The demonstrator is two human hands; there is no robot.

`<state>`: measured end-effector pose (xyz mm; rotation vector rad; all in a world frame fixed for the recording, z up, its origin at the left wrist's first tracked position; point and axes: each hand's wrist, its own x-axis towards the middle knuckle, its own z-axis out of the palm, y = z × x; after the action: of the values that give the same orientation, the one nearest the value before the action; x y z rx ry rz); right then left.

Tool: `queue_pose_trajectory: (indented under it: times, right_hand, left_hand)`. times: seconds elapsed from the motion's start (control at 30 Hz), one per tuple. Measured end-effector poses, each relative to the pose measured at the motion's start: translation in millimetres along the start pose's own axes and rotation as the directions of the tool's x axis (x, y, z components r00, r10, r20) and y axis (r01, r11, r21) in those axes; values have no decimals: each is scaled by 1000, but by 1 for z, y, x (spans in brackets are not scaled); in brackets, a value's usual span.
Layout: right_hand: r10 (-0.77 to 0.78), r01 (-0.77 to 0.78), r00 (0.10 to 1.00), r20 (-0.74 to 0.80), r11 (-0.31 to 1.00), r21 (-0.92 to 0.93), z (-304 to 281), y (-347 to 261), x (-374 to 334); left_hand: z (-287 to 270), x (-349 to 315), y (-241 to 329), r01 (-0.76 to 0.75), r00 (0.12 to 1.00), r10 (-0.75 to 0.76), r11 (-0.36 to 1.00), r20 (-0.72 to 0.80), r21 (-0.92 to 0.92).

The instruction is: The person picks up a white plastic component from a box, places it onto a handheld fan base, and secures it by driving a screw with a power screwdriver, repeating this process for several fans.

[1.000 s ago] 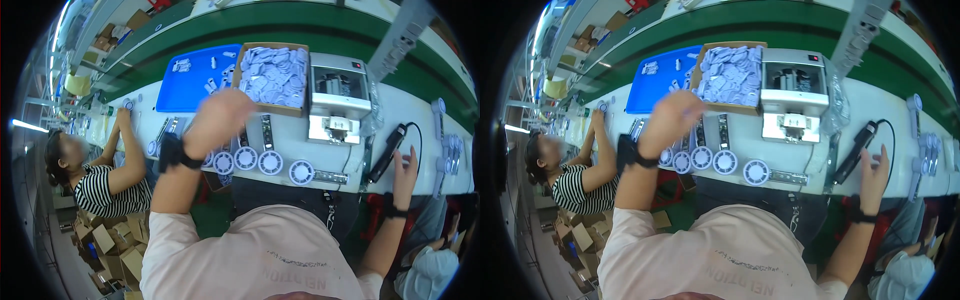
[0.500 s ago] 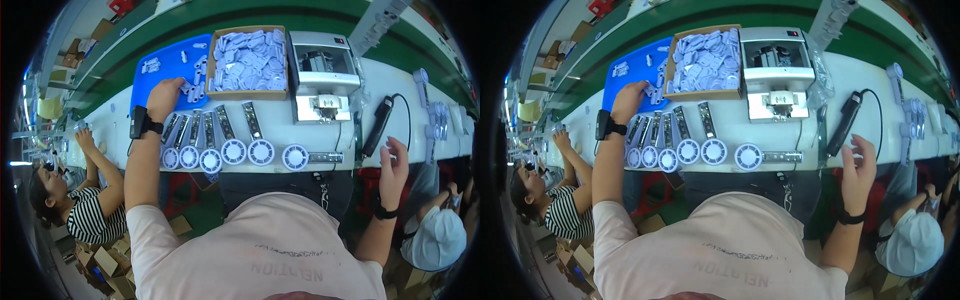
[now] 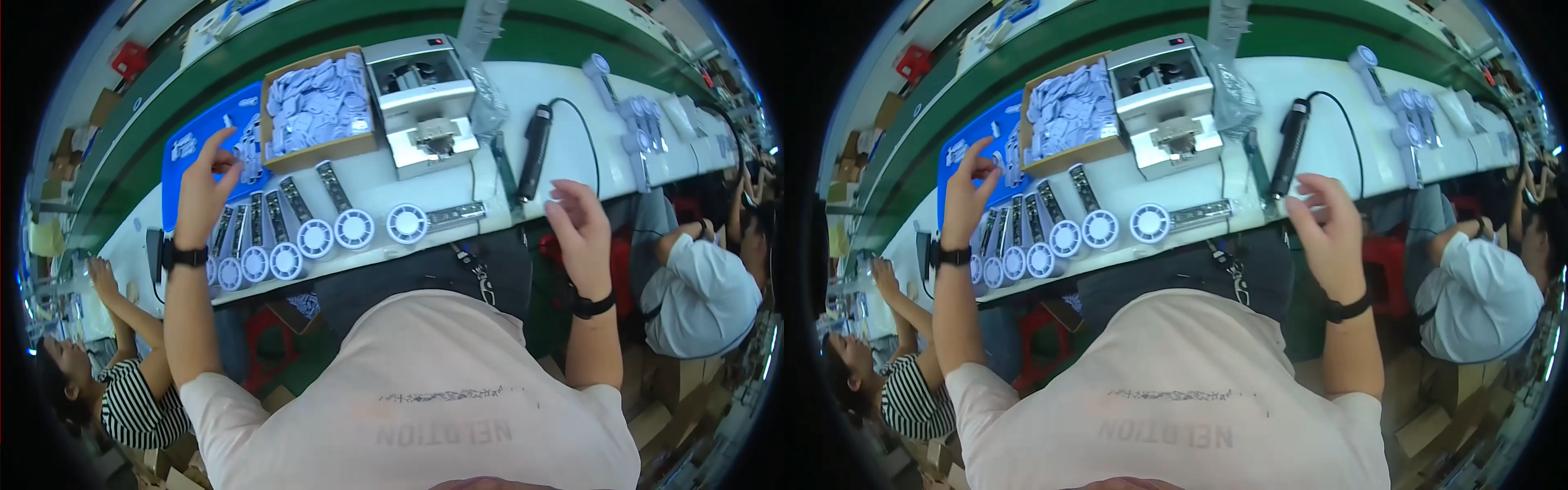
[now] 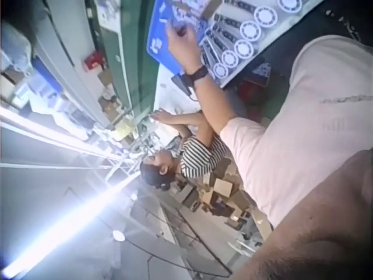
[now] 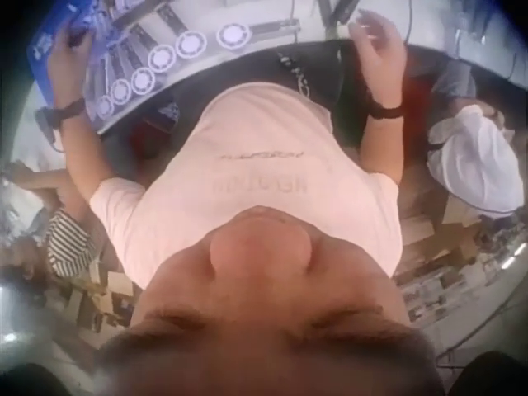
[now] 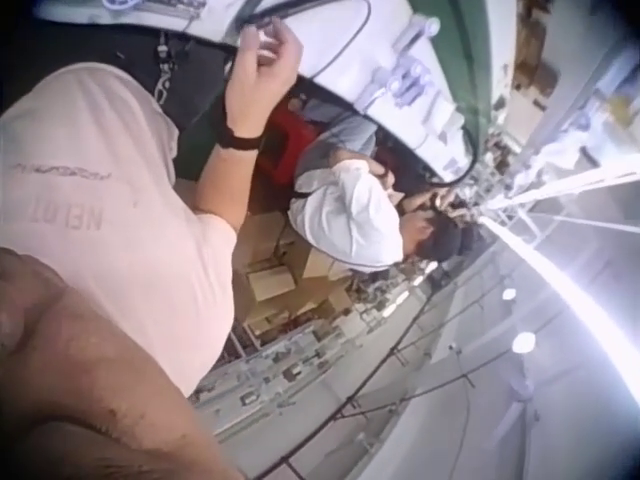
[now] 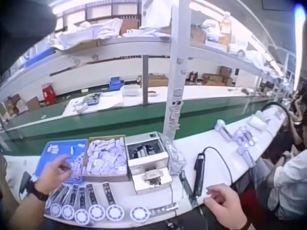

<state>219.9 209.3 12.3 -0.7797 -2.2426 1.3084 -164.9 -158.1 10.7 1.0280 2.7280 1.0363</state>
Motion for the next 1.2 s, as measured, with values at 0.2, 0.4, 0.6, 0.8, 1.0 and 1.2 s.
queue_pose_trajectory:
  times: [0.2, 0.4, 0.6, 0.8, 1.0, 1.2]
  right_hand:
    - [-23, -189, 911, 411, 865, 466, 65, -35, -16]
    - [-290, 213, 817, 498, 955, 206, 59, -26, -11]
    - [-442, 555, 766, 466, 821, -133, 48, 0, 39]
    - [-510, 707, 639, 576, 685, -178, 78, -1, 47]
    - [-556, 640, 682, 475, 768, -19, 84, 29, 47]
    - [-508, 610, 664, 549, 793, -3, 75, 27, 55]
  left_hand:
    - [97, -75, 156, -458, 850, 527, 757, 22, -467]
    - [147, -109, 168, -504, 830, 558, 760, 14, -411]
    - [131, -99, 161, -447, 881, 471, 857, 38, -254]
    - [153, -80, 174, -423, 900, 422, 906, 107, -8]
    - [173, -71, 169, -442, 871, 428, 897, 242, 6]
    - [175, -68, 167, -400, 888, 403, 915, 220, -58]
